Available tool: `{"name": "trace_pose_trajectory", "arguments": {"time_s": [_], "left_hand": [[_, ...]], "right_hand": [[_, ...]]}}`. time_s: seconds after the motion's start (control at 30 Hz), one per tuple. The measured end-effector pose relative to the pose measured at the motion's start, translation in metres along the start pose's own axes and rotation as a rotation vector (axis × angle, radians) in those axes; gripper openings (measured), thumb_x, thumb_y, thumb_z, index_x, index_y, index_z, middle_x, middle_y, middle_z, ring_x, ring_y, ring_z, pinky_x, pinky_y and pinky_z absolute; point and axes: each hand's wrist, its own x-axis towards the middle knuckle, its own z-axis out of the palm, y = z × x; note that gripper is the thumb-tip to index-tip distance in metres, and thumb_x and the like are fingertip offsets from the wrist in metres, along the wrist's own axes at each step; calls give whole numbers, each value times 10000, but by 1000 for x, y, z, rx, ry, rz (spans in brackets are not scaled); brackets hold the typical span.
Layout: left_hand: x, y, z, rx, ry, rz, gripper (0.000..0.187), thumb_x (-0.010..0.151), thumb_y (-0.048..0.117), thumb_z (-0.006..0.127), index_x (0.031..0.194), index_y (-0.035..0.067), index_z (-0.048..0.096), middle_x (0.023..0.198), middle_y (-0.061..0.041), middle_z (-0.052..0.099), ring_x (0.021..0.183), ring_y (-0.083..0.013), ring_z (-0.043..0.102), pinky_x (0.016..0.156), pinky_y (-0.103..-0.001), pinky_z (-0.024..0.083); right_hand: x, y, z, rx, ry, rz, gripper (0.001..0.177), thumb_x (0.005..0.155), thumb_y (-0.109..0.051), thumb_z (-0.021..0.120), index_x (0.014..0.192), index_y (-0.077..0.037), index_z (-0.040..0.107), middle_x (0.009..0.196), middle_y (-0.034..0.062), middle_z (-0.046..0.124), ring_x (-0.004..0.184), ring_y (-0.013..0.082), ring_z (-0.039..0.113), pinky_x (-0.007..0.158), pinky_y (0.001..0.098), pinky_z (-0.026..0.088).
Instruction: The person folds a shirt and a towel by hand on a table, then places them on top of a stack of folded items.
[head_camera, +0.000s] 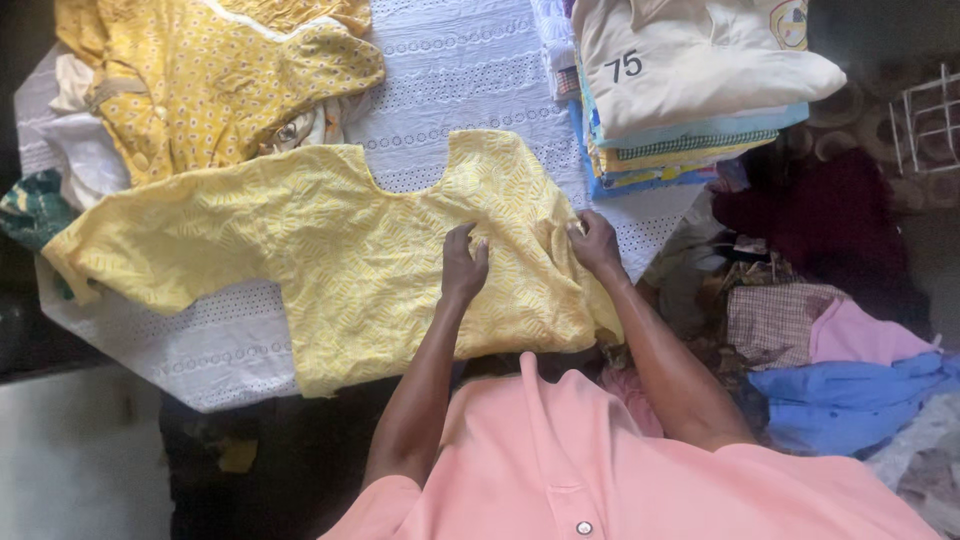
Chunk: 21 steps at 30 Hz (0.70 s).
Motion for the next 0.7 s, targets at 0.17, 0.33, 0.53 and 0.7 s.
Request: {"name": "trace_pose_trajectory", "arguments": {"time_s": [0.17,0.33,0.53,0.7], "left_hand": [[42,8,4,-64,-75,0,407,957,156,675,1329,25,575,1214,-190,597,1032,-304,635,889,-419,538],[108,17,13,-132,-114,48,407,983,130,653,1372,63,552,1275,-170,569,1073,-283,648,880,-395,579],[189,49,17,263,-587,516,893,785,-135,573,1606,169,402,1652,-147,324,1412,-391,379,1165,-473,388],[202,55,30,662,-788,595,670,738,-42,675,1355,190,555,1589,-98,346,1380,-340,407,1083,-488,403]], "right_hand": [[-13,-58,-34,-78,500,-407,152,918,-31,693,1069,-11,686,972,173,625,926,377,625,815,471,506],[-15,-114,-64,-102,532,-478,167,931,-9,697,1094,-39,710,995,135,621,941,348,632,816,447,523],[-32,-122,-32,-305,218,-637,124,898,-61,799,1008,-94,752,811,72,597,800,270,610,731,411,499],[-49,-119,3,-106,36,-696,169,837,-130,803,982,-84,729,918,84,673,866,275,648,758,426,510]]}}
